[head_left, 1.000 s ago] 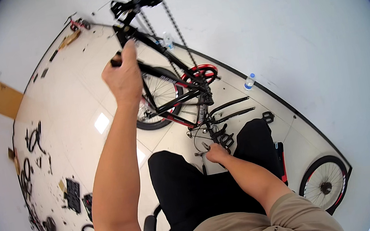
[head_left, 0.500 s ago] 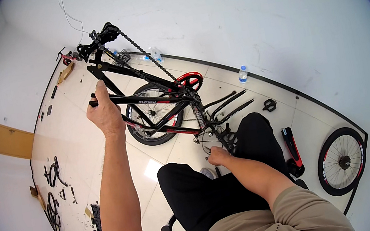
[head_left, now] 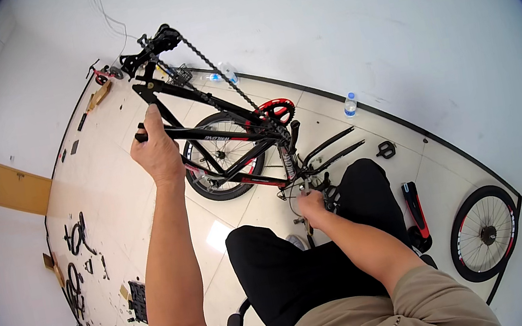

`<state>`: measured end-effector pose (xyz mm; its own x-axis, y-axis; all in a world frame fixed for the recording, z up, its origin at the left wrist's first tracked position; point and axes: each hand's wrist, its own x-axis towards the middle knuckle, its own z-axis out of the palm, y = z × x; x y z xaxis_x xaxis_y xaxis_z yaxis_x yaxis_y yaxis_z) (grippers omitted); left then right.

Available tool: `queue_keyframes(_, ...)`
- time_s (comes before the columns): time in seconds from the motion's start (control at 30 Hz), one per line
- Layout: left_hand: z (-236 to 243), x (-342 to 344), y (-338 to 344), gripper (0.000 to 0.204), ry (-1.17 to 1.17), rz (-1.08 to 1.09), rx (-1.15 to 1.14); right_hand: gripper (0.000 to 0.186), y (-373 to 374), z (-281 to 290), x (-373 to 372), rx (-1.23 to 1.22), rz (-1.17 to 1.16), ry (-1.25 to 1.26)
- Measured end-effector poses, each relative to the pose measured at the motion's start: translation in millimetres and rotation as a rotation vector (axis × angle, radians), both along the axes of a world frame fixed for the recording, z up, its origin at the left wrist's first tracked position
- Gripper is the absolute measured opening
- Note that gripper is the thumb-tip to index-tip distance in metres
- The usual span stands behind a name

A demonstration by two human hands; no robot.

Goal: The person works on a bicycle frame laid on the floor, using pliers to adjust and cut a cable near the rear derailleur and chain area. The person repeatedly manipulates the cable and frame while seated.

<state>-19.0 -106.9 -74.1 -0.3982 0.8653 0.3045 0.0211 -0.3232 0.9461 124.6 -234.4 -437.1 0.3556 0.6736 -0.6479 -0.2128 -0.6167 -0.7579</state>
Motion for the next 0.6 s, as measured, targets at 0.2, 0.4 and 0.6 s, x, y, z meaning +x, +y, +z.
queue_keyframes(0.2, -2, -1, 1, 0.042, 0.011, 0.002, 0.012, 0.05, 17, 80, 22, 0.407, -0.245, 0.002)
queue_keyframes(0.4, -3, -2, 6, 0.044, 0.048, 0.029, 0.057, 0.074, 36, 170, 36, 0.707, -0.161, -0.269)
queue_keyframes(0.6, -1, -2, 1, 0.044, 0.049, 0.01, 0.048, 0.075, 37, 207, 32, 0.664, -0.184, -0.268)
